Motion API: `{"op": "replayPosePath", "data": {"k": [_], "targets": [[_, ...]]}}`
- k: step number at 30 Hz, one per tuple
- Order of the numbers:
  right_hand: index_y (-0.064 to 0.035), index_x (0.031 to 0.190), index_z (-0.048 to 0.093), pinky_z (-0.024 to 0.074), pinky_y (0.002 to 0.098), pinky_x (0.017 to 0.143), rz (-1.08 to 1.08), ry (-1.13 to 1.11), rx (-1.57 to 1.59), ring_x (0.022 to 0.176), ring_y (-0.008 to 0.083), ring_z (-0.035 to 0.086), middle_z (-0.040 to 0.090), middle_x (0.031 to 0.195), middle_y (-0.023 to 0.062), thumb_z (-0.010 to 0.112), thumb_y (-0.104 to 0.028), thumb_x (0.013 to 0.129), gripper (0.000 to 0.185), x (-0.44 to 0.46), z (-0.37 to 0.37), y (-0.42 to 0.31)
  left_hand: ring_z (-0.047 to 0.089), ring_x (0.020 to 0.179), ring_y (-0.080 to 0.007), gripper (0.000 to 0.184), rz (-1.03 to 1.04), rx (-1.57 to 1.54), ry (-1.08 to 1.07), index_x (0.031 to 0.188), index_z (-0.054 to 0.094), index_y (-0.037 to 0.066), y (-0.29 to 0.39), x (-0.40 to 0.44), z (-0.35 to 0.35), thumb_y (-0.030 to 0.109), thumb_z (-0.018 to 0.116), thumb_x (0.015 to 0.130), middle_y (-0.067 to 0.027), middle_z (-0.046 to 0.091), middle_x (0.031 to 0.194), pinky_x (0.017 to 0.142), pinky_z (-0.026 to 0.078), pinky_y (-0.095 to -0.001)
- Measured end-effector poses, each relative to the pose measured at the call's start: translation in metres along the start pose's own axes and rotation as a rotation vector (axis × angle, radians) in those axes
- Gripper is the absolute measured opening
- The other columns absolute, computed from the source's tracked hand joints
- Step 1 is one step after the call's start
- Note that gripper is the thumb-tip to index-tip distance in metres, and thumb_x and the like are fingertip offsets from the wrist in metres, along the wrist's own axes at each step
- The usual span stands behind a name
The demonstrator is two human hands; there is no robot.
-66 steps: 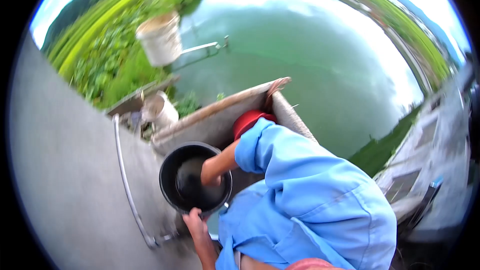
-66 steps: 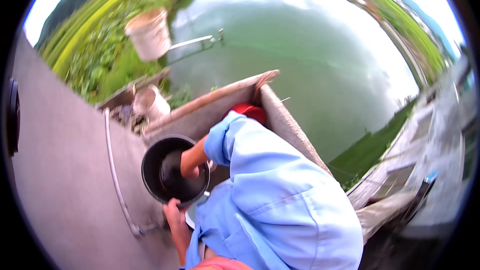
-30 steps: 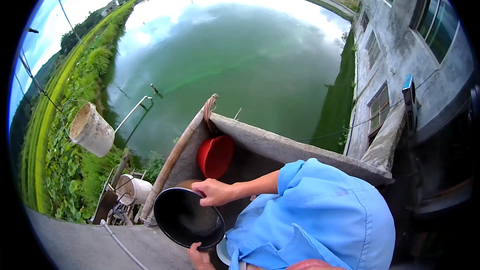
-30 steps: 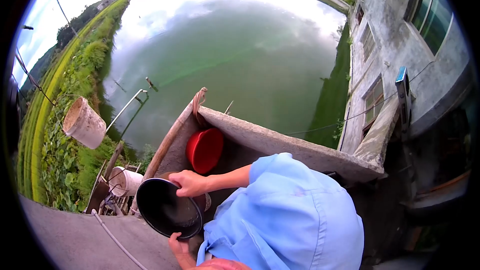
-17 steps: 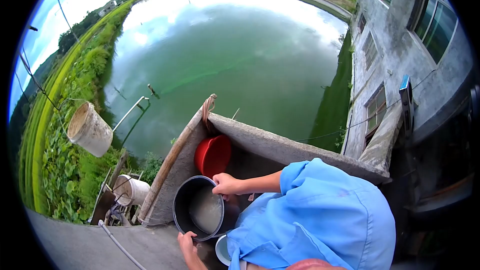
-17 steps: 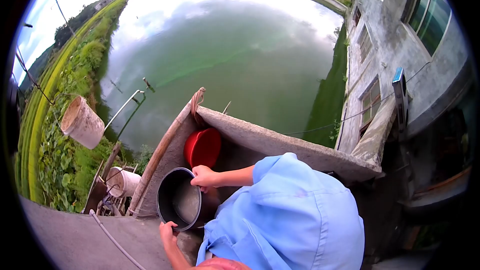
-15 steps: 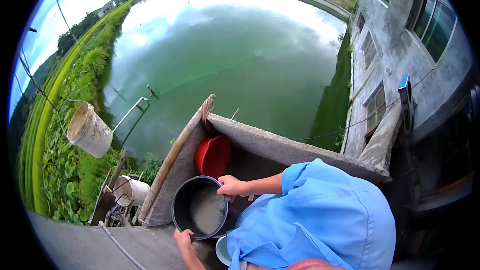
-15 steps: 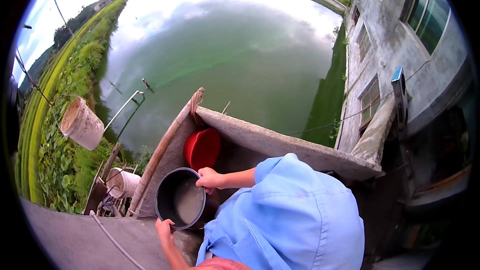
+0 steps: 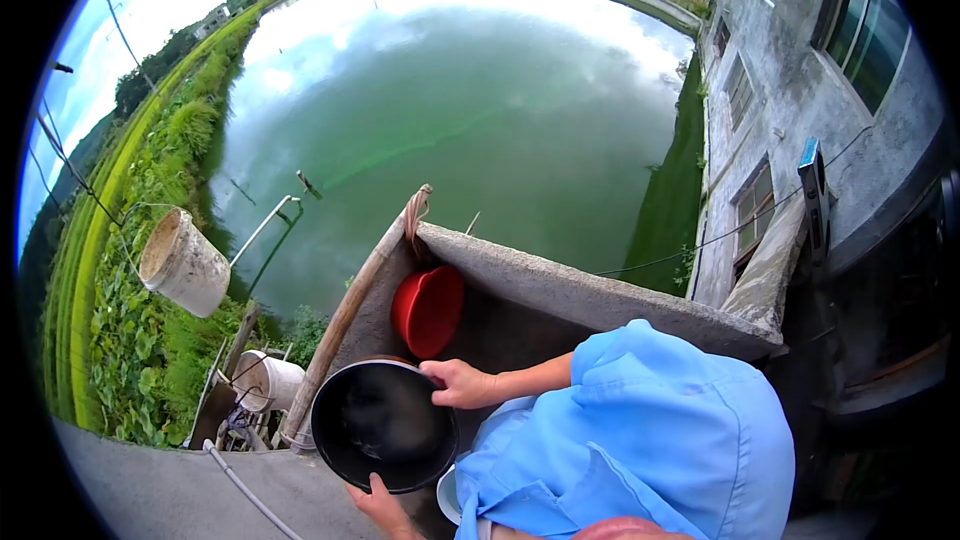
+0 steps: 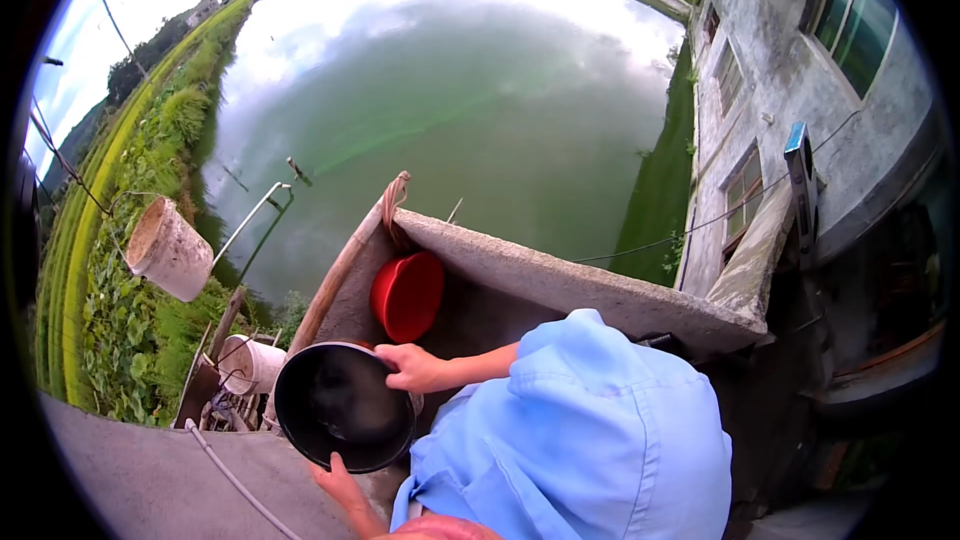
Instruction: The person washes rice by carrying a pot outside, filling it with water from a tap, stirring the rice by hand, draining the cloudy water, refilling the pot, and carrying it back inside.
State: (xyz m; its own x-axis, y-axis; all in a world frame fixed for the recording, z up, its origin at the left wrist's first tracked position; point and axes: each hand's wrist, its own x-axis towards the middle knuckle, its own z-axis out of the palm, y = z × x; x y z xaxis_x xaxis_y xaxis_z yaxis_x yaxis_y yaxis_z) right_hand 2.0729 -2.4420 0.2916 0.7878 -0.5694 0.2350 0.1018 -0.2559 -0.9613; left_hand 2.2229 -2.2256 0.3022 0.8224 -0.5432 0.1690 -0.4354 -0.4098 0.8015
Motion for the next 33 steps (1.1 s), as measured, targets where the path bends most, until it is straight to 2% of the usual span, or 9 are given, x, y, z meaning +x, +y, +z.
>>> {"op": "replayPosePath", "data": {"k": [2,6,12,17,22,24,26,29,33], "targets": [[-0.0013,0.081,0.046,0.0391,0.0344,0.052,-0.054,-0.081,-0.123,0.054,0.0262,0.049,0.045,0.058,0.0122,0.054,-0.006,0.064,0.019,0.009,0.003,-0.03,0.048,0.098,-0.0299,0.044,-0.22,-0.477,0.039,0.113,0.042,-0.008,-0.025,-0.011,0.012,-0.005,0.045,0.069,-0.0185,0.048,0.112,0.09,0.035,-0.0347],[-0.0005,0.074,0.047,0.0394,0.0367,0.05,-0.128,-0.145,-0.26,0.053,0.0303,0.05,0.047,0.055,0.0141,0.054,-0.007,0.064,0.015,0.024,0.017,-0.053,0.05,0.094,-0.0258,0.045,-0.481,-0.753,-0.041,0.114,0.043,-0.005,-0.061,-0.021,0.031,-0.008,0.044,0.069,-0.0149,0.049,0.11,0.085,0.04,-0.0342],[0.0015,0.071,0.047,0.0464,0.029,0.042,0.426,-0.183,0.037,0.048,0.0174,0.056,0.052,0.056,0.0086,0.056,-0.006,0.065,0.012,0.039,0.004,-0.038,0.055,0.079,-0.0278,0.036,-0.896,-0.866,-0.052,0.098,0.047,-0.002,-0.073,-0.007,0.034,-0.004,0.05,0.063,-0.0124,0.052,0.092,0.07,0.049,-0.0374],[-0.0037,0.072,0.046,0.0491,0.0291,0.042,0.707,-0.1,0.174,0.047,0.0156,0.054,0.05,0.059,0.0077,0.053,-0.007,0.068,0.009,0.035,-0.01,-0.001,0.053,0.053,-0.0202,0.017,-0.749,-0.931,-0.061,0.075,0.046,0.004,-0.029,0.021,0.014,-0.002,0.053,0.06,-0.0074,0.052,0.068,0.046,0.047,-0.0311],[-0.0039,0.077,0.047,0.0507,0.031,0.05,0.853,-0.111,0.298,0.053,0.0165,0.055,0.051,0.061,0.0073,0.052,-0.008,0.07,0.01,0.019,-0.013,0.035,0.032,0.035,-0.006,0.018,-0.394,-0.467,-0.135,0.066,0.036,0.007,0.029,0.04,0.005,-0.005,0.047,0.059,-0.0002,0.041,0.055,0.026,0.023,-0.0216],[-0.0048,0.083,0.049,0.0507,0.0308,0.051,0.958,-0.153,0.335,0.053,0.016,0.055,0.052,0.064,0.0064,0.053,-0.008,0.071,0.013,0.011,-0.011,0.038,0.035,0.042,-0.0079,0.017,-0.357,-0.375,-0.161,0.066,0.035,0.005,0.046,0.038,0.003,-0.005,0.046,0.059,-0.0008,0.04,0.056,0.034,0.03,-0.0236],[-0.0061,0.084,0.05,0.0513,0.0327,0.053,0.961,-0.167,0.378,0.053,0.0161,0.055,0.053,0.065,0.0066,0.054,-0.007,0.069,0.016,0.005,-0.01,0.042,0.035,0.05,-0.0096,0.017,0.022,-0.065,-0.059,0.066,0.035,0.003,0.046,0.035,0.006,-0.004,0.046,0.057,-0.0013,0.038,0.058,0.045,0.033,-0.0256],[-0.0057,0.091,0.05,0.0512,0.0322,0.053,0.91,-0.218,0.403,0.059,0.0151,0.056,0.054,0.069,0.0042,0.054,-0.006,0.071,0.02,0.004,-0.011,0.043,0.033,0.055,-0.0122,0.016,0.015,0.035,-0.032,0.067,0.035,0.002,0.072,0.023,-0.002,-0.003,0.046,0.057,-0.002,0.035,0.06,0.052,0.033,-0.0273],[-0.0035,0.087,0.052,0.0466,0.0273,0.053,0.523,-0.172,0.328,0.057,0.0124,0.051,0.052,0.068,0.0021,0.055,-0.005,0.069,0.018,0.013,-0.007,0.034,0.035,0.061,-0.0135,0.014,0.013,-0.13,0.102,0.071,0.037,0.002,0.038,0.013,-0.008,-0.003,0.045,0.061,-0.0029,0.036,0.066,0.057,0.034,-0.0266]]}}
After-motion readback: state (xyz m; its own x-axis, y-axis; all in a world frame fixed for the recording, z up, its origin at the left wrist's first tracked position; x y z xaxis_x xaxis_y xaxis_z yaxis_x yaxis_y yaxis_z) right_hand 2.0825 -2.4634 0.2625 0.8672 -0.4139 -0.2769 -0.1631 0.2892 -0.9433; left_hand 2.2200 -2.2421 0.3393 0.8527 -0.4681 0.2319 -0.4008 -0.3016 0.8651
